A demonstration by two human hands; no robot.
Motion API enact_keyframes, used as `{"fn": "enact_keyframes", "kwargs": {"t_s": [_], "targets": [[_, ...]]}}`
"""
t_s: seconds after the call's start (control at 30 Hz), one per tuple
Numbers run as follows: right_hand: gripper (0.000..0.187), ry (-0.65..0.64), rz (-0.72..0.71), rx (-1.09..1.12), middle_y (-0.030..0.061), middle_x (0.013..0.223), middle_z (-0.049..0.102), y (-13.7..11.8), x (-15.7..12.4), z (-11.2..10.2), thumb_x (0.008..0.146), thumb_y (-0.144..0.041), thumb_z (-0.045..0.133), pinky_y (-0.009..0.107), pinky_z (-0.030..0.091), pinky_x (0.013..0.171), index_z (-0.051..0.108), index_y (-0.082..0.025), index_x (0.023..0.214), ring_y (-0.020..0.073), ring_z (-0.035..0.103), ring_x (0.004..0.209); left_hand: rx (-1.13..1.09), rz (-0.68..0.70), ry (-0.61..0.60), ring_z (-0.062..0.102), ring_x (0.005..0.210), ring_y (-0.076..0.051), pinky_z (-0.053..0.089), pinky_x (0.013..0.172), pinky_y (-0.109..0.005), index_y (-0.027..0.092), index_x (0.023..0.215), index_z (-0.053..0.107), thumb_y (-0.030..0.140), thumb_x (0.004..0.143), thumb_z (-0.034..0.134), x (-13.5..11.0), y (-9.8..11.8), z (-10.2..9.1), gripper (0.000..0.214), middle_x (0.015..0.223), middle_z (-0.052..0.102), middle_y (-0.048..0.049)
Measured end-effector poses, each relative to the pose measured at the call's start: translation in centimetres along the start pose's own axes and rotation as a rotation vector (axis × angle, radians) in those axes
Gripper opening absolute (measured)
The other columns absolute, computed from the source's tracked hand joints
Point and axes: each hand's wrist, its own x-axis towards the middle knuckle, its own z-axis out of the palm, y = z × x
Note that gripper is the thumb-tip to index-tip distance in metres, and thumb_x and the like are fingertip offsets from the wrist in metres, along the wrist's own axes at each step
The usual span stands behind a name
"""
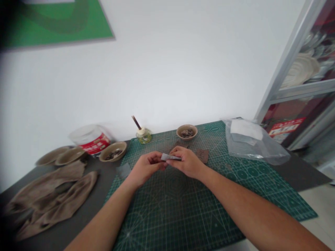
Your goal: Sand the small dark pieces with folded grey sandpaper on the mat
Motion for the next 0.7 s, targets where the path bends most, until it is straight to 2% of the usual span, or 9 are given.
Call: {"fn": "enact_keyframes", "kwargs": {"t_s": [0.7], "targets": [[0.012, 0.045, 0.017, -0.054, 0.0038, 0.091, 0.064, 0.32, -0.06, 0.31, 0.078, -0.023, 0.067, 0.028, 0.045, 0.073, 0.072, -0.02, 0.089, 0.0172, 0.06, 0.081, -0.023, 0.002, -0.003, 0.062, 0.063, -0.013, 0.045, 0.06, -0.023, 0.015, 0.093, 0.064, 0.025, 0.072, 0.072, -0.04, -0.24, 0.19, 0.025, 0.071, 0.068, -0.0021]]}}
